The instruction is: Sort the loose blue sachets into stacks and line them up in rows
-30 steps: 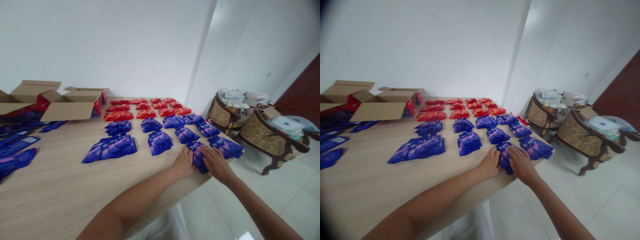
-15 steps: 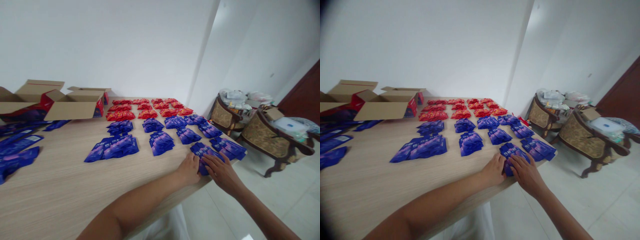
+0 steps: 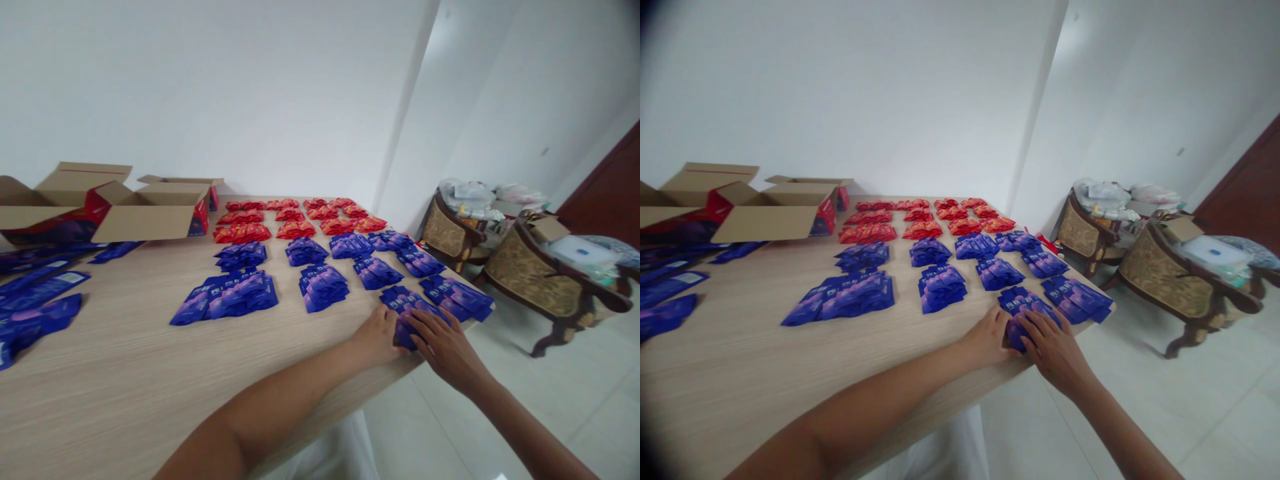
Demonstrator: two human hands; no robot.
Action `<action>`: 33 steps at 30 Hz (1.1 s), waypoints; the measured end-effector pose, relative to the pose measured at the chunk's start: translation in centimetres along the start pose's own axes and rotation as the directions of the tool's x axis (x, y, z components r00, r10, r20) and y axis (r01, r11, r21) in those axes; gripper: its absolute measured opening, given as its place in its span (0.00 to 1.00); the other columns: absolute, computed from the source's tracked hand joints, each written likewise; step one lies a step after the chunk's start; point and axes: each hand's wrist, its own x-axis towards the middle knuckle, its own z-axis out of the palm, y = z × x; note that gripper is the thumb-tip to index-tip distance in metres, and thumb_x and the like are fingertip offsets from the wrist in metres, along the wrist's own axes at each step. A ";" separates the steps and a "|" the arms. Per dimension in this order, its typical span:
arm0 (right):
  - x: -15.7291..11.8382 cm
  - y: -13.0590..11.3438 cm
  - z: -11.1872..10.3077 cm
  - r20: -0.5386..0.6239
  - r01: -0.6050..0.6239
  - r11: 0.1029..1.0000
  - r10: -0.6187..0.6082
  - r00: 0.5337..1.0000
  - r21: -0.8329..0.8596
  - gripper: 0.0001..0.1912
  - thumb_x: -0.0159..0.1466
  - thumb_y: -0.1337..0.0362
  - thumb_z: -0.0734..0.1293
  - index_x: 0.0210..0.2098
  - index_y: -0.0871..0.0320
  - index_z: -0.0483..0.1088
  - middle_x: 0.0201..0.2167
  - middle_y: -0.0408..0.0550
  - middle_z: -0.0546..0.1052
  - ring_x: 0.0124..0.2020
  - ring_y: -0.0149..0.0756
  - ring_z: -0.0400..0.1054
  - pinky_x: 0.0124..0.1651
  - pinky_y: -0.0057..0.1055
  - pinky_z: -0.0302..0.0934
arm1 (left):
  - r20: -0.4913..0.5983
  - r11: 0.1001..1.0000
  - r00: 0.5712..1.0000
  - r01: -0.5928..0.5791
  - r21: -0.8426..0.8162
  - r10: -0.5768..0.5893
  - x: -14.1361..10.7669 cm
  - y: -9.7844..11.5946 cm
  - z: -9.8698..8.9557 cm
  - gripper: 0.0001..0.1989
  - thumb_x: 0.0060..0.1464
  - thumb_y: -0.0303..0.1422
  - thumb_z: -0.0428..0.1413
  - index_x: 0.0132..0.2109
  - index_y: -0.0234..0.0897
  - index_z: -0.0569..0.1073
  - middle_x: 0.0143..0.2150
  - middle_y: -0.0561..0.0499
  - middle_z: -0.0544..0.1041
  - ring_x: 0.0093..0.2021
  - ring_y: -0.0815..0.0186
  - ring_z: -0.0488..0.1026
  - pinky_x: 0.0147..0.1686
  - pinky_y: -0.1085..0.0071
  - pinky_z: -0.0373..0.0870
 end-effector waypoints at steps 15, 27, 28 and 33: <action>-0.2 1.2 -0.4 -0.025 -0.030 0.999 0.029 0.999 -0.016 0.17 0.65 0.62 0.59 0.53 0.55 0.67 0.49 0.51 0.75 0.48 0.41 0.69 0.59 0.45 0.48 | -0.042 0.999 0.998 0.037 -0.022 -0.037 1.2 0.5 0.8 0.30 0.40 0.46 0.65 0.46 0.36 0.64 0.46 0.43 0.66 0.49 0.53 0.64 0.49 0.56 0.64; -0.3 1.4 -0.7 -0.023 -0.058 0.996 0.057 0.998 -0.072 0.17 0.64 0.58 0.61 0.52 0.55 0.68 0.49 0.52 0.75 0.49 0.44 0.68 0.57 0.47 0.48 | -0.037 0.997 0.998 0.052 -0.055 -0.054 1.0 0.3 0.3 0.34 0.39 0.47 0.65 0.49 0.34 0.63 0.47 0.42 0.65 0.48 0.54 0.65 0.50 0.59 0.66; -0.3 1.5 -0.6 -0.023 -0.055 0.996 0.054 0.998 -0.072 0.18 0.64 0.58 0.61 0.52 0.55 0.68 0.49 0.52 0.75 0.49 0.44 0.67 0.57 0.47 0.48 | -0.036 0.997 0.998 0.048 -0.056 -0.050 1.0 0.3 0.3 0.33 0.39 0.47 0.65 0.49 0.34 0.63 0.47 0.42 0.65 0.48 0.54 0.65 0.50 0.59 0.66; -0.4 1.7 -0.3 -0.039 -0.038 0.997 0.035 0.999 -0.067 0.18 0.64 0.58 0.61 0.52 0.55 0.68 0.49 0.52 0.75 0.49 0.44 0.68 0.58 0.46 0.47 | -0.028 0.999 0.999 0.034 -0.033 -0.035 1.0 0.2 0.4 0.33 0.39 0.48 0.64 0.49 0.36 0.63 0.47 0.43 0.65 0.50 0.52 0.63 0.51 0.57 0.64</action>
